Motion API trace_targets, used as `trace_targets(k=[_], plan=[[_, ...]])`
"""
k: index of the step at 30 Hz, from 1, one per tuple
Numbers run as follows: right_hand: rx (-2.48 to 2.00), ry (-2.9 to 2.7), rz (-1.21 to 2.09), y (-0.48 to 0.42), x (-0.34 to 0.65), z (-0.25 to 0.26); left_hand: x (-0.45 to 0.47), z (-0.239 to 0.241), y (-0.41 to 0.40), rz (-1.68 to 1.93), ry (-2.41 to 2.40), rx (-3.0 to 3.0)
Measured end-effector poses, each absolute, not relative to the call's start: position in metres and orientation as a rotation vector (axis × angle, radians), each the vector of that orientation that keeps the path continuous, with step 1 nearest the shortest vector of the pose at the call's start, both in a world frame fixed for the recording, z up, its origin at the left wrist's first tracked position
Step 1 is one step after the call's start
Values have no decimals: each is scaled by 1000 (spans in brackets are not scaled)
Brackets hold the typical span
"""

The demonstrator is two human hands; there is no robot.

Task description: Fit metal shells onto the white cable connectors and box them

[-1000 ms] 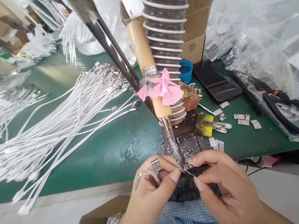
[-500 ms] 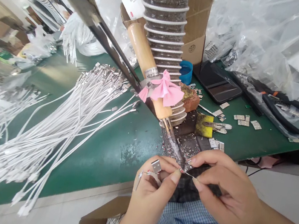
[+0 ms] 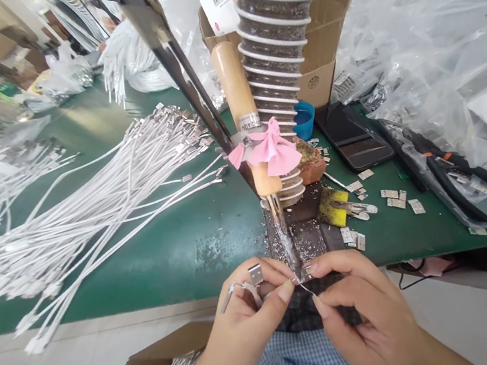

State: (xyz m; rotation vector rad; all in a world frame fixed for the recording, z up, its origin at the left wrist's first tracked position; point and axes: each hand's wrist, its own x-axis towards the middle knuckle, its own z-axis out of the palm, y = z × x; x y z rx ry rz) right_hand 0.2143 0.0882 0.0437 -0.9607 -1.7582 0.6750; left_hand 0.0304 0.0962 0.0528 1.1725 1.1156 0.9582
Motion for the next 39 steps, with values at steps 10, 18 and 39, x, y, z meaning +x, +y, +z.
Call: trace_targets(k=[10,18,39], plan=[[-965,-1767,605,90,213,47,32,53,96,967,1087,1162],[-960,-1774,603,91,213,46,31,54,97,955,1076,1146],[-954,-1778,661,87,212,42,32,55,99,965,989,1103]])
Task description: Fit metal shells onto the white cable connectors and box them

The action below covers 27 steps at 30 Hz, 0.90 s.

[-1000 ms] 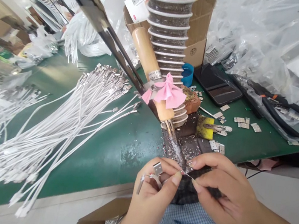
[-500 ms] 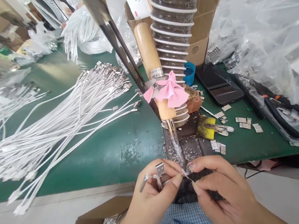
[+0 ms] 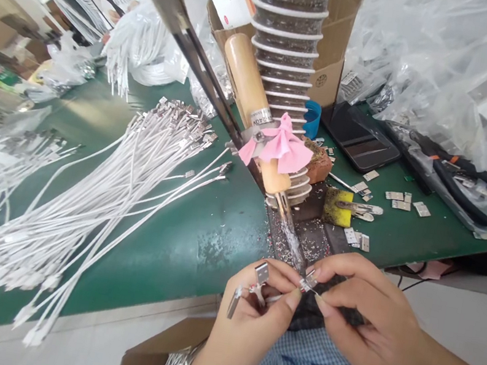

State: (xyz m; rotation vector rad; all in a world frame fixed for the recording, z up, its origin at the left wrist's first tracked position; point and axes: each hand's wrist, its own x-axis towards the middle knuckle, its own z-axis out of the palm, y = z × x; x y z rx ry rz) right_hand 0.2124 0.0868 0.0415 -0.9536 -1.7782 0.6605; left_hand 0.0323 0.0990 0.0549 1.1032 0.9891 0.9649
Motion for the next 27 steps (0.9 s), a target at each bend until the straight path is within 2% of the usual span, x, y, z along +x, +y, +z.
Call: trace_targets(k=[27], plan=[[-994,-1781,576,94,211,49,33,61,102,932,1027,1131]])
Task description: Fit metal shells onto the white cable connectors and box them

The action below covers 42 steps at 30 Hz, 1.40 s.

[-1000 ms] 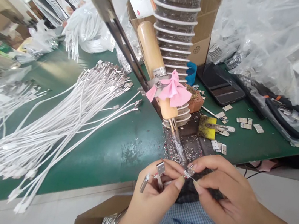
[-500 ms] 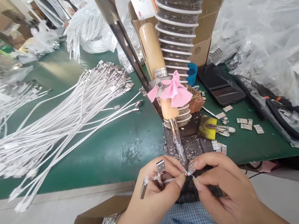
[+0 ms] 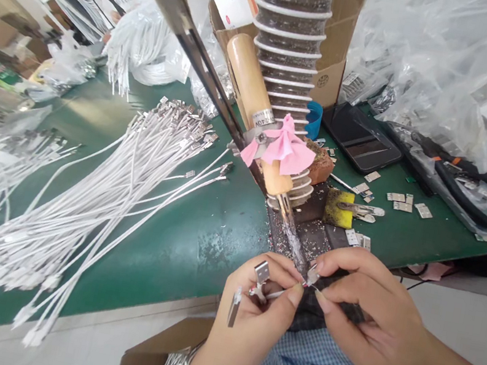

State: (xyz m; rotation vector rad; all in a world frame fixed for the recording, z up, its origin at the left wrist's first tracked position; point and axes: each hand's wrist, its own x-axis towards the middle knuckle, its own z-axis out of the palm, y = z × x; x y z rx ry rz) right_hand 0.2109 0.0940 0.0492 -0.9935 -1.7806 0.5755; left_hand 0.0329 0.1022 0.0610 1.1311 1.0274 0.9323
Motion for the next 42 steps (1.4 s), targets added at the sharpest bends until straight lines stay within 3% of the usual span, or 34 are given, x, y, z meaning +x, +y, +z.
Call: trace_targets(k=[42], plan=[[-1022,-1764,574,96,208,51,38,65,106,930,1056,1113]])
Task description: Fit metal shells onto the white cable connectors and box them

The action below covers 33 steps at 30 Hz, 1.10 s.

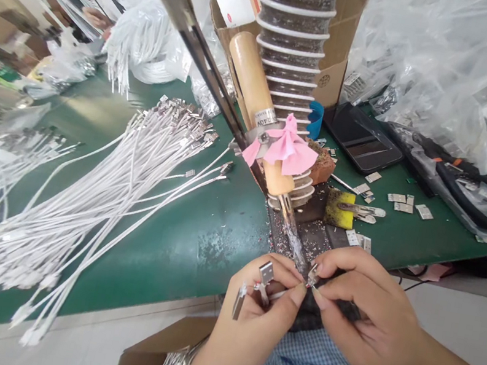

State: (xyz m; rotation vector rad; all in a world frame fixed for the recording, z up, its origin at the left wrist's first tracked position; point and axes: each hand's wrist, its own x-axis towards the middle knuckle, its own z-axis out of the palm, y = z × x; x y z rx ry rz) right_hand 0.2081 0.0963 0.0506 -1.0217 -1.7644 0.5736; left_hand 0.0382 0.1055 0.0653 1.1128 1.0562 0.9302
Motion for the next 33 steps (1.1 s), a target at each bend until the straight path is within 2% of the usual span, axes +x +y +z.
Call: trace_targets(k=[33], plan=[[-953,-1828,725,85,218,47,30,56,94,828,1024,1235]])
